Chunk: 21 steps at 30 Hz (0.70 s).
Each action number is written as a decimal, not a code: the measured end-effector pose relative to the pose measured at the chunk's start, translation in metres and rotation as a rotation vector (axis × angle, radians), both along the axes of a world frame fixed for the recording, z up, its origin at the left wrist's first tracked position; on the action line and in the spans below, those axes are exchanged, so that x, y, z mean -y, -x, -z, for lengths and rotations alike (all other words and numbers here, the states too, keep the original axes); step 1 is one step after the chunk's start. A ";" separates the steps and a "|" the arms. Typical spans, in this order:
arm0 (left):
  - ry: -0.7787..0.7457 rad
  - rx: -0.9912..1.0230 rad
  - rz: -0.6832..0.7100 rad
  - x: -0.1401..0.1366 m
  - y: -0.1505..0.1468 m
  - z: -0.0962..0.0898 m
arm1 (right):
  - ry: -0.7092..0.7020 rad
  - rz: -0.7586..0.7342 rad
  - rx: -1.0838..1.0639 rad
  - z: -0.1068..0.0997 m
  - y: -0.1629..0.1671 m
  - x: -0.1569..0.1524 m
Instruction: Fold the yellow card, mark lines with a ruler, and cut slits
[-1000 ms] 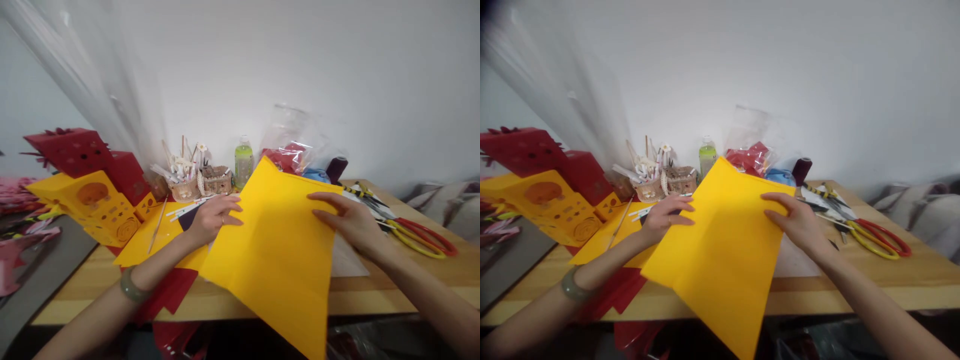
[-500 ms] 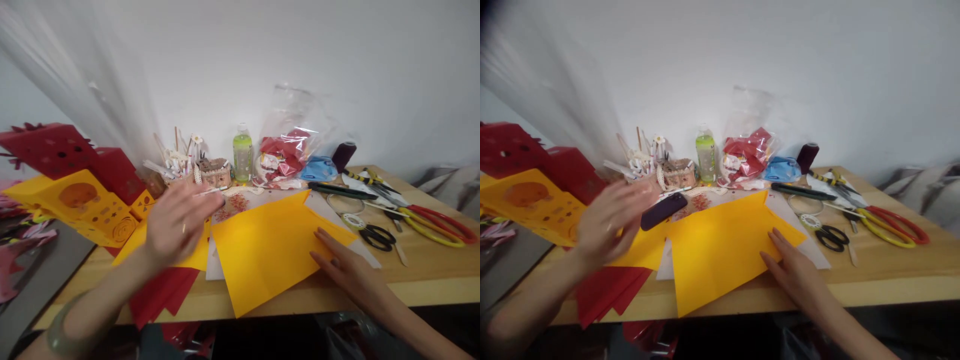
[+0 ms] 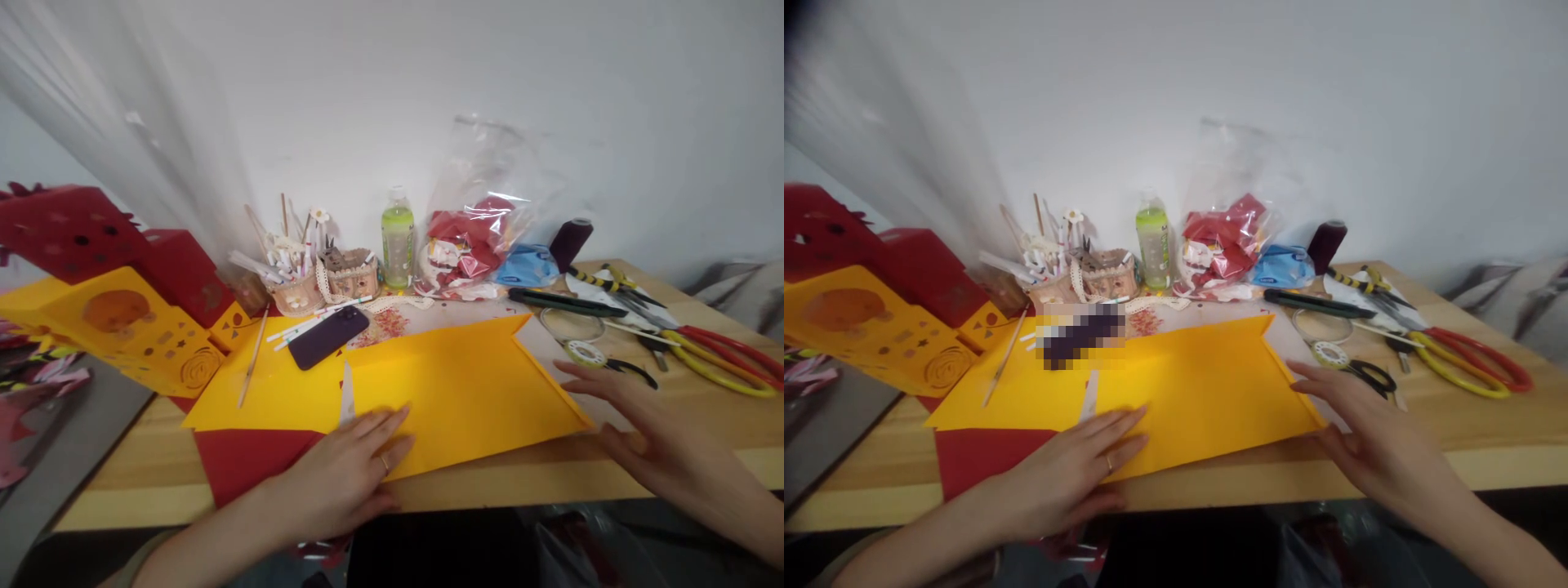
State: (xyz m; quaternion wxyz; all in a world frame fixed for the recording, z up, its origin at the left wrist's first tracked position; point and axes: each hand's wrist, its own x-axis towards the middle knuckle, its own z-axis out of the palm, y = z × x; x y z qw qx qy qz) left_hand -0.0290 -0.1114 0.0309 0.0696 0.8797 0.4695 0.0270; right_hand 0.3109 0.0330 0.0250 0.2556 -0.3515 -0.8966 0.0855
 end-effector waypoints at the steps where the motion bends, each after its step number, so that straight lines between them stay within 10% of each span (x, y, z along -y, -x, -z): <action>1: 0.001 0.009 0.001 0.000 0.001 -0.001 | 0.011 -0.043 0.048 0.003 -0.004 -0.003; 10: -0.233 0.414 0.080 -0.008 0.006 0.008 | 0.197 -0.080 0.103 0.019 -0.006 -0.013; 21: 0.237 0.832 -0.560 -0.026 0.008 0.002 | 0.387 0.137 -0.100 0.005 0.010 -0.037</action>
